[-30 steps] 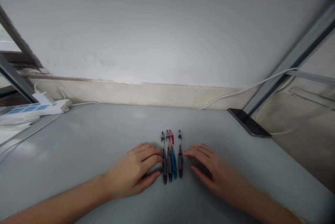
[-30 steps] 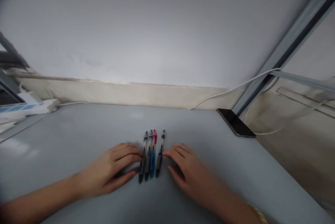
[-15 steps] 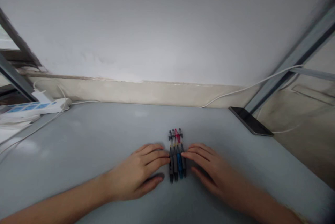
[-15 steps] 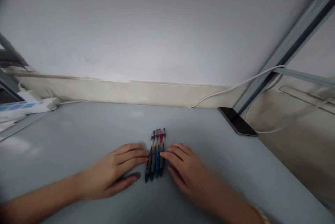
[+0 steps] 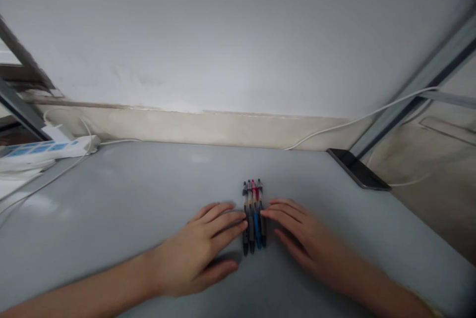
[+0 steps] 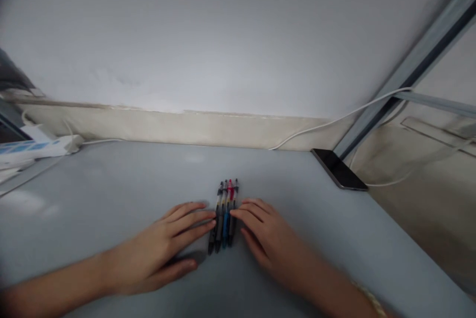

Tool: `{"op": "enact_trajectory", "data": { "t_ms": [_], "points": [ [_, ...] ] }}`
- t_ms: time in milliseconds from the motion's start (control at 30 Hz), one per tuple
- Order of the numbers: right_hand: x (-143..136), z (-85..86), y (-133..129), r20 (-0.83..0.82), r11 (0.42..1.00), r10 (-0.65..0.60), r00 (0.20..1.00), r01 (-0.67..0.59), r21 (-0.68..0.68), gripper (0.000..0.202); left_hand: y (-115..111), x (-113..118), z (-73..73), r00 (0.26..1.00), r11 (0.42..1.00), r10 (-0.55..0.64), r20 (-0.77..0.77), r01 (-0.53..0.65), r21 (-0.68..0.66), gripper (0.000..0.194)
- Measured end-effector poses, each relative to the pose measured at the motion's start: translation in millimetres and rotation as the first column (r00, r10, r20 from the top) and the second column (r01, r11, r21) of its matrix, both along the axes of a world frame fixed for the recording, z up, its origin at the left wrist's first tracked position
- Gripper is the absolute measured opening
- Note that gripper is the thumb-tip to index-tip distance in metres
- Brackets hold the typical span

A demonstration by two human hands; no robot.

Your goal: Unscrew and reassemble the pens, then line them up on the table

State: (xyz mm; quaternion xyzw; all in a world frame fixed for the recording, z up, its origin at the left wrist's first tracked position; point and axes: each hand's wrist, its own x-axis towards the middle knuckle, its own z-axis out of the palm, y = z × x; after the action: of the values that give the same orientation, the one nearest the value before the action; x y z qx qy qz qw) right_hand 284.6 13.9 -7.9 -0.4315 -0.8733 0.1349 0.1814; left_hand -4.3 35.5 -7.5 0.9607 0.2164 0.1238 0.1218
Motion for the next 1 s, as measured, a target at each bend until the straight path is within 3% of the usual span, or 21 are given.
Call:
{"op": "enact_trajectory", "data": {
  "t_ms": [367,533,733,1000],
  "points": [
    [-2,-0.5,1,-0.010,0.999,-0.002,1.000,0.003,0.033,0.036,0,-1,-6.8,1.000,0.999,-0.001,0.012,0.001,-0.042,0.070],
    [-3,2.3,-2,-0.001,0.999,0.010,1.000,-0.010,0.051,0.038,0,0,-3.0,0.998,0.999,-0.006,0.061,0.009,-0.051,0.062],
    [-1,-3.7,-3,0.066,0.992,0.089,0.994,-0.094,0.084,0.059,-1,3,4.2,0.988,0.995,-0.013,0.152,0.029,-0.100,0.036],
    [-2,-3.2,-5,0.096,0.987,0.121,0.988,-0.130,0.096,0.054,-2,3,2.9,0.988,0.994,-0.051,0.143,0.065,-0.094,0.044]
  ]
}}
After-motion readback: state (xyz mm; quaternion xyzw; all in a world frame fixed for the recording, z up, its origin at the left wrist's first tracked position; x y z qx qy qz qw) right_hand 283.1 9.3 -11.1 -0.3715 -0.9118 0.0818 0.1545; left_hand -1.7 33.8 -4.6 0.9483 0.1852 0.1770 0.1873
